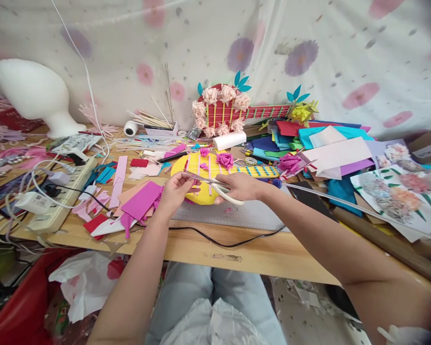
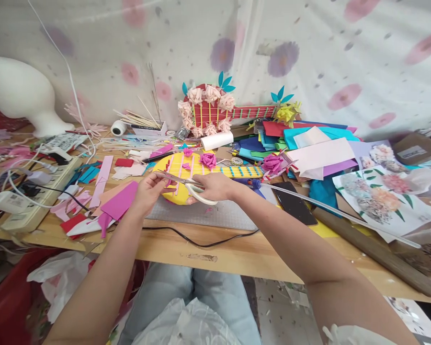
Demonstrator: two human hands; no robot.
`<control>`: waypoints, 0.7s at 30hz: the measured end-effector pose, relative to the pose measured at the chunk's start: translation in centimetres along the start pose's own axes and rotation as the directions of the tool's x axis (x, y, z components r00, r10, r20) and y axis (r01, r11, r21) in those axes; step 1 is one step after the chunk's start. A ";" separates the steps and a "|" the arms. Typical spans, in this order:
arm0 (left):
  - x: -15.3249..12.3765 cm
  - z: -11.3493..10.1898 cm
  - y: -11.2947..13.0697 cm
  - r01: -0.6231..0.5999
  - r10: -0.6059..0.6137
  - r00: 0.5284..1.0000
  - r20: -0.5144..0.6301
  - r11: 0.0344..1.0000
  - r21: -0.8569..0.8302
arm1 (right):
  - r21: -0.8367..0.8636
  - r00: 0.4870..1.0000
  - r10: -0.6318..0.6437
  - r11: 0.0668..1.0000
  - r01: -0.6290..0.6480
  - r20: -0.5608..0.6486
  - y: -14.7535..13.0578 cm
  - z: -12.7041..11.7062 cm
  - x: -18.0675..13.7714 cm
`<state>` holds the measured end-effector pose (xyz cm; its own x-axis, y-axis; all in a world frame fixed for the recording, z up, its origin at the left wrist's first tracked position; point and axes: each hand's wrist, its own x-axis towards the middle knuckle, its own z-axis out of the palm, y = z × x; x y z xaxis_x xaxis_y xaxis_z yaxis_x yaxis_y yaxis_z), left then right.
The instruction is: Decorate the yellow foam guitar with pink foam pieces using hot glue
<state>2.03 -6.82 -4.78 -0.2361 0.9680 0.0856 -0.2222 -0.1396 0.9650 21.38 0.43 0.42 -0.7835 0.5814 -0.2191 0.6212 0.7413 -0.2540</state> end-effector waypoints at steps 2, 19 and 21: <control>0.0 -0.6 0.3 -0.012 0.012 1.000 -0.001 1.000 0.011 | 0.012 1.000 -0.013 1.000 0.013 0.014 -0.2 -0.2 0.5; 0.1 -4.6 1.3 -0.019 0.026 0.992 -0.122 0.998 0.060 | -0.089 0.987 -0.118 0.990 0.109 -0.107 -2.4 -0.5 4.0; 0.0 -4.8 1.5 -0.006 0.014 0.992 -0.125 0.998 0.069 | -0.065 0.983 -0.112 0.992 0.104 -0.145 -2.4 -0.2 4.3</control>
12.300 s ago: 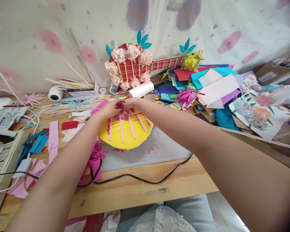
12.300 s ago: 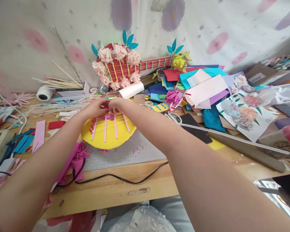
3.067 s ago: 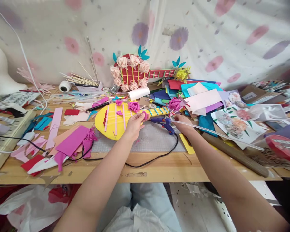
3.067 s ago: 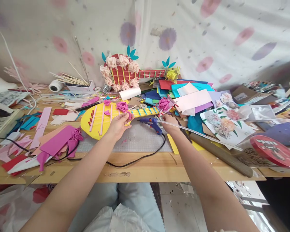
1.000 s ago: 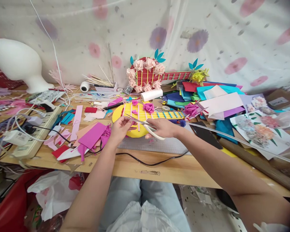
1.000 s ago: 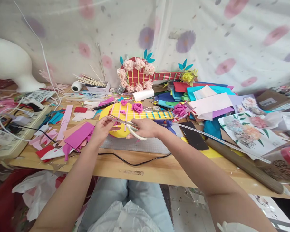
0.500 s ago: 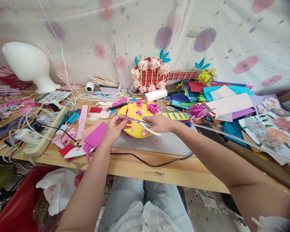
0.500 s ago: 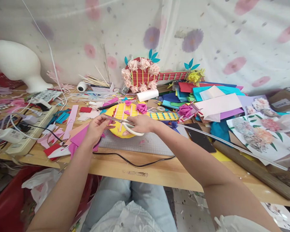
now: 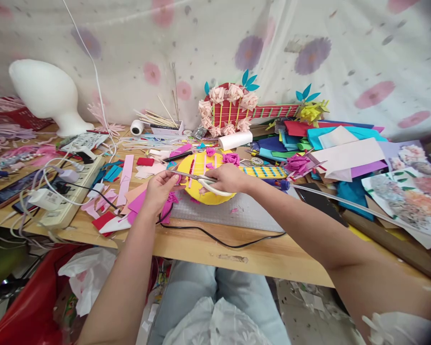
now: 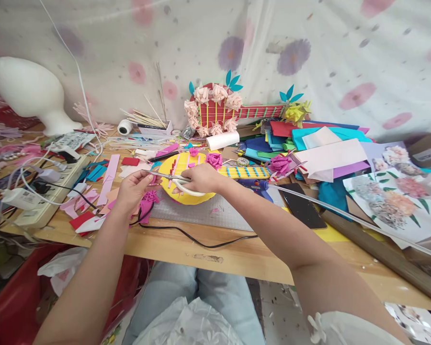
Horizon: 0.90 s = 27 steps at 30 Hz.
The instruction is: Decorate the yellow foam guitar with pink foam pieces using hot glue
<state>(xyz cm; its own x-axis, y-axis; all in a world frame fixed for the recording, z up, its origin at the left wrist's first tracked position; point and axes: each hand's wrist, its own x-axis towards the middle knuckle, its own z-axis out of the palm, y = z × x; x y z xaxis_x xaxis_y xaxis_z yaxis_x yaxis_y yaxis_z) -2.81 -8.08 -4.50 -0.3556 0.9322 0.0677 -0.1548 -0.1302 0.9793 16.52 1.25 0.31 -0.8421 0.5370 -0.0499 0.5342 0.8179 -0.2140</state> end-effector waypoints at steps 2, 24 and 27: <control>-0.1 -0.1 0.3 0.016 -0.016 1.000 0.013 0.999 0.037 | 0.148 0.999 0.033 0.989 -0.028 -0.034 0.0 0.2 0.3; 2.2 3.2 2.1 0.117 -0.220 0.944 0.246 0.920 0.374 | 0.870 0.963 0.250 0.492 -0.033 -0.105 0.4 1.6 1.3; 2.2 3.3 2.2 0.139 -0.231 0.944 0.236 0.926 0.351 | 0.886 0.952 0.274 0.463 -0.008 -0.134 0.6 1.9 1.3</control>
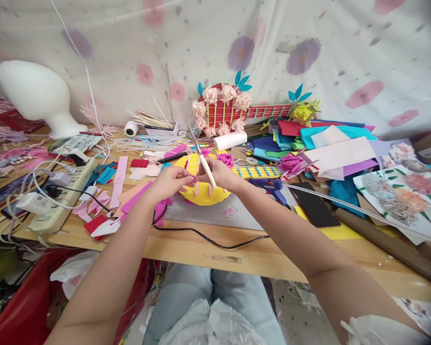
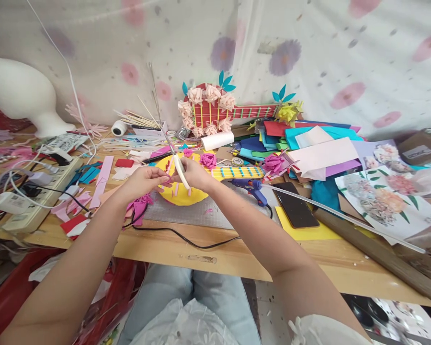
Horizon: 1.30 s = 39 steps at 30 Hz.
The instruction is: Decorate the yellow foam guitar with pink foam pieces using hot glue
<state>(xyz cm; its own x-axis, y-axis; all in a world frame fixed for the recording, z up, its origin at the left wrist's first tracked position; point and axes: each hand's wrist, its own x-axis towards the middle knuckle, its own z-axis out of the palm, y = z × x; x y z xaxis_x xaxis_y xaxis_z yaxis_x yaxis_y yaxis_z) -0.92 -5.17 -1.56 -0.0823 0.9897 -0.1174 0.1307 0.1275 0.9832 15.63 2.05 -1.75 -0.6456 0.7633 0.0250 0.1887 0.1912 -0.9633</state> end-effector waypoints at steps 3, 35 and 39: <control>-0.4 0.4 -0.1 0.011 -0.016 0.999 -0.044 0.993 -0.116 | 0.095 0.997 -0.009 0.995 0.016 -0.082 0.5 0.3 -0.3; 0.5 4.2 0.3 -0.157 -0.130 0.908 -0.398 0.775 -0.612 | -0.284 0.877 0.131 0.959 0.006 0.463 -2.3 -4.2 -3.0; 0.8 4.1 0.8 -0.168 -0.122 0.911 -0.394 0.762 -0.625 | -0.304 0.830 0.141 0.952 0.036 0.539 -3.0 -4.1 -2.3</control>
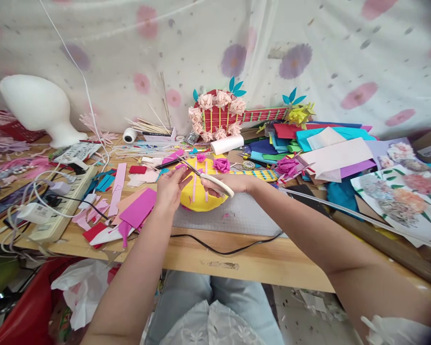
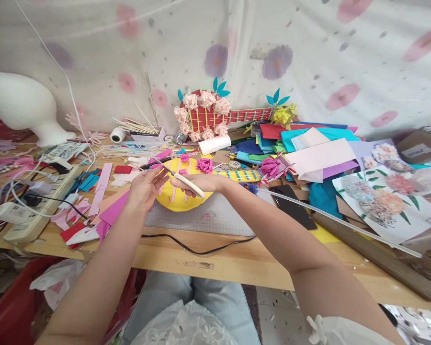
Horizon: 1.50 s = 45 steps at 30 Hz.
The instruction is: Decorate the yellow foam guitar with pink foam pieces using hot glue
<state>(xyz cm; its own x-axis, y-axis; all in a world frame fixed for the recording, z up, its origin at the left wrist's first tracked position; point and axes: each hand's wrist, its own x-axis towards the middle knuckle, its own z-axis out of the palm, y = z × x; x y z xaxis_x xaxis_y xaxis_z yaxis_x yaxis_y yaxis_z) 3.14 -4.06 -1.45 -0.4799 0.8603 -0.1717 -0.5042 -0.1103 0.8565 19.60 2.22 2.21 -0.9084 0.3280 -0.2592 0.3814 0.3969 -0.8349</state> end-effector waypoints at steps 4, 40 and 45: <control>0.2 -0.1 -0.1 0.008 -0.008 1.000 -0.005 1.000 -0.011 | 0.033 1.000 0.006 0.999 -0.006 -0.009 -0.3 0.4 0.4; 0.4 -2.7 0.7 0.186 -0.197 0.974 0.111 0.977 0.102 | 0.288 0.999 0.050 0.956 -0.048 0.001 2.4 1.1 1.3; 0.3 -2.9 1.2 0.190 -0.209 0.969 0.133 0.972 0.141 | 0.267 0.998 0.050 0.962 -0.060 0.043 1.9 0.9 1.2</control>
<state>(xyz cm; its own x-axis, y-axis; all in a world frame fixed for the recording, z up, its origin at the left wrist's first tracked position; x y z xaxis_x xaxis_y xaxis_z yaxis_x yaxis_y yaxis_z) 0.32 -5.43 -1.91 -0.2640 0.9229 -0.2803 -0.4799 0.1265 0.8682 19.06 2.63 -0.16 -0.8946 0.3105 -0.3215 0.3757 0.1328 -0.9172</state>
